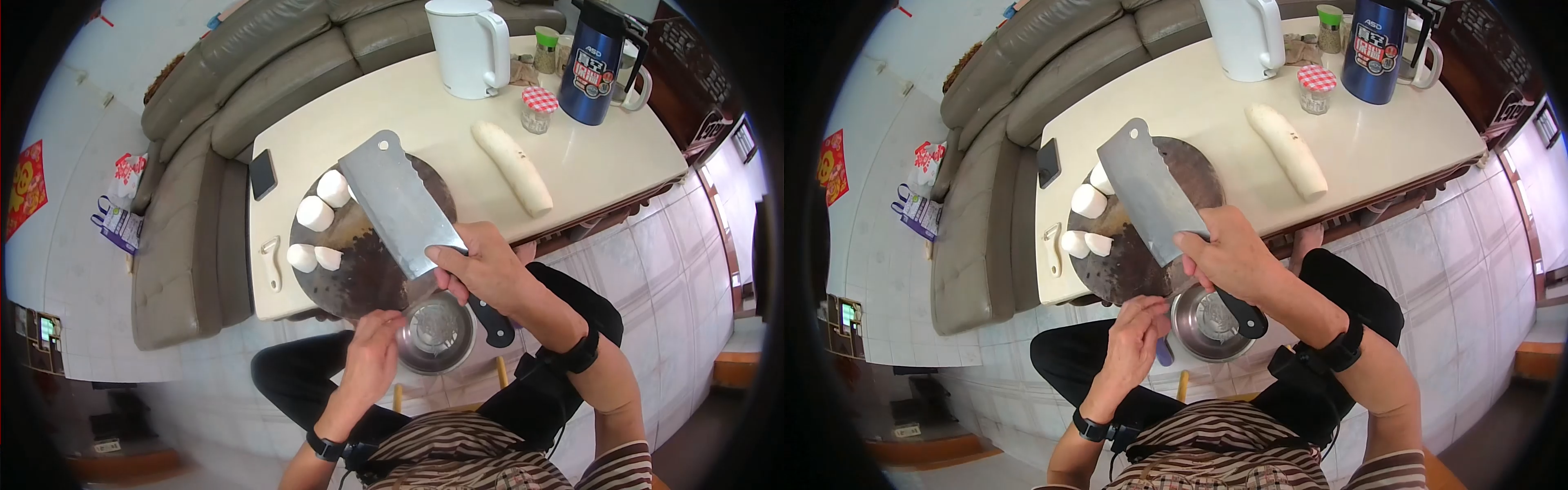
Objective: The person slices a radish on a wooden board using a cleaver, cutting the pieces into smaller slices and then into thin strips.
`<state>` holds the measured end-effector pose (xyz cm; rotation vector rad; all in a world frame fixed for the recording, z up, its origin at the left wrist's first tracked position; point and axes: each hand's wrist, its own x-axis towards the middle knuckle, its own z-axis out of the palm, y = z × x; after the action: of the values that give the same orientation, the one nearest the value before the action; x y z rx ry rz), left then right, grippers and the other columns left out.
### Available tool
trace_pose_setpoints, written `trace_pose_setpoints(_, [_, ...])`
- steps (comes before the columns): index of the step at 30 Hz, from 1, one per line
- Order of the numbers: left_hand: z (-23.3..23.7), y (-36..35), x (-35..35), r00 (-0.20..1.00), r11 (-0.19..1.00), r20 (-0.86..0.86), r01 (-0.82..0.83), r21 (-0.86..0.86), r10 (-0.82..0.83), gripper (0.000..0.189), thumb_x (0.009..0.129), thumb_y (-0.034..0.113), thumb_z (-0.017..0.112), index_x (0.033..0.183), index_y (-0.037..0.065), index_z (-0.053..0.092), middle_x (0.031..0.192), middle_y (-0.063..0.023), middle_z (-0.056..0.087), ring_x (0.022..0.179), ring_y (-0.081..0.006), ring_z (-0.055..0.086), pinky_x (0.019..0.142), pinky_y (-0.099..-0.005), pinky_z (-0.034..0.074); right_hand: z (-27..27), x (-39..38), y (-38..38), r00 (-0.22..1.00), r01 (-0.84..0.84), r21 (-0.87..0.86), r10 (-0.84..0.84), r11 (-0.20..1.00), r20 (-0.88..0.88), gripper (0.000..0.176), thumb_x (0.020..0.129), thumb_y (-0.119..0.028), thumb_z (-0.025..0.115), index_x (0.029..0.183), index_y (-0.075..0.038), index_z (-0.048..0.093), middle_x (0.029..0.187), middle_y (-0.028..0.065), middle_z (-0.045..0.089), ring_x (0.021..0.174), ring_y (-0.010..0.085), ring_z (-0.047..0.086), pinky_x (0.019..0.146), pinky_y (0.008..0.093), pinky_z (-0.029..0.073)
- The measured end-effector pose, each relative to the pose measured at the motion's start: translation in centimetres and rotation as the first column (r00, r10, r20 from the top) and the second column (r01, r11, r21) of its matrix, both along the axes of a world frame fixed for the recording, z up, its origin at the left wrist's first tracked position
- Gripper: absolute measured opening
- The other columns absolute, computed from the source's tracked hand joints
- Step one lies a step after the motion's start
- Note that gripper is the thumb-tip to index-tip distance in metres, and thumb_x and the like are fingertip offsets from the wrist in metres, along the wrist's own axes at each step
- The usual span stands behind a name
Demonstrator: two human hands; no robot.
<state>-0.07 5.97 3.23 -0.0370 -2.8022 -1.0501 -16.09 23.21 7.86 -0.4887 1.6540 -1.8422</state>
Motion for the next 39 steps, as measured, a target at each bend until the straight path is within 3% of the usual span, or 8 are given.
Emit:
trace_pose_setpoints(6, [-2.0,0.3,1.8,0.998,0.997,0.054,0.025,0.078,-0.029,0.033,0.08,-0.014,0.048,0.107,-0.005,0.065,0.113,-0.0188,0.063,0.106,-0.032,0.062,0.09,-0.0358,0.05,0.1,0.1,0.0,1.0,-0.019,0.036,0.02,0.999,-0.011,0.022,0.088,-0.012,0.054,0.073,0.005,0.056,0.059,0.0061,0.056,0.043,0.0115,0.05,0.042,0.0279,0.04])
trace_pose_setpoints(9, [-3.3,-0.3,2.2,0.996,0.966,0.081,-0.067,0.248,0.049,0.038,0.077,-0.017,0.052,0.108,0.0,0.066,0.112,-0.0165,0.064,0.101,-0.0321,0.064,0.087,-0.0351,0.051,-0.1,0.2,0.0,1.0,-0.009,0.059,0.009,0.998,-0.003,0.022,0.087,-0.012,0.054,0.073,0.005,0.055,0.059,0.0061,0.056,0.043,0.0114,0.05,0.042,0.0279,0.04])
trace_pose_setpoints(11, [-4.3,-1.0,2.2,0.983,0.895,0.144,-0.167,0.414,0.117,0.034,0.084,-0.02,0.048,0.107,-0.004,0.066,0.12,-0.0132,0.061,0.106,-0.0197,0.064,0.091,-0.0287,0.053,0.0,0.1,0.0,1.0,0.003,0.034,-0.003,0.999,-0.005,0.022,0.087,-0.012,0.055,0.072,0.005,0.055,0.059,0.0059,0.056,0.043,0.0114,0.05,0.042,0.028,0.04])
trace_pose_setpoints(18, [-3.9,-0.7,2.2,0.958,0.817,0.194,-0.281,0.504,0.21,0.026,0.083,-0.019,0.057,0.102,-0.003,0.067,0.115,-0.0101,0.061,0.101,-0.0176,0.064,0.087,-0.0275,0.055,-0.3,0.1,-0.3,1.0,0.01,0.045,-0.01,0.999,0.006,0.022,0.087,-0.012,0.055,0.073,0.005,0.055,0.06,0.0058,0.056,0.044,0.0113,0.05,0.042,0.0277,0.041])
trace_pose_setpoints(28, [-0.7,-0.5,-0.4,0.969,0.927,0.138,-0.238,0.291,0.205,0.015,0.089,0.003,0.068,0.103,0.0,0.069,0.095,-0.0118,0.069,0.083,-0.0118,0.065,0.071,-0.0246,0.052,-0.1,0.0,-0.3,0.998,0.016,0.097,-0.01,0.995,-0.069,0.022,0.089,-0.012,0.056,0.074,0.004,0.055,0.059,0.0051,0.055,0.043,0.0107,0.05,0.042,0.0275,0.041])
trace_pose_setpoints(30, [0.0,-1.1,-1.6,0.955,0.955,-0.158,-0.219,0.198,0.251,0.015,0.089,0.002,0.068,0.103,-0.001,0.068,0.097,-0.0118,0.068,0.083,-0.0151,0.065,0.072,-0.0257,0.052,-0.1,0.1,-0.3,0.997,0.027,0.102,-0.019,0.994,-0.073,0.022,0.09,-0.012,0.056,0.074,0.004,0.054,0.059,0.0049,0.055,0.043,0.0106,0.05,0.042,0.0273,0.041])
trace_pose_setpoints(36, [0.7,-5.8,-4.0,0.884,0.905,-0.227,-0.425,-0.02,0.41,0.049,0.082,0.007,0.071,0.128,0.001,0.055,0.129,-0.0222,0.054,0.117,-0.0386,0.053,0.098,-0.0428,0.045,0.7,-0.2,0.6,0.998,0.047,0.096,-0.043,0.994,-0.049,0.019,0.091,-0.01,0.055,0.078,0.004,0.055,0.062,0.0045,0.056,0.046,0.0096,0.051,0.043,0.0261,0.041])
trace_pose_setpoints(39, [0.6,-6.9,-5.5,0.886,0.891,-0.243,-0.434,-0.131,0.395,0.057,0.081,0.0,0.07,0.135,0.003,0.051,0.127,-0.0167,0.055,0.102,-0.0307,0.06,0.086,-0.0367,0.05,1.9,-0.5,1.4,0.994,0.11,0.157,-0.106,0.981,-0.031,0.016,0.092,-0.011,0.056,0.087,0.004,0.057,0.066,0.0043,0.058,0.049,0.0083,0.052,0.045,0.024,0.041])
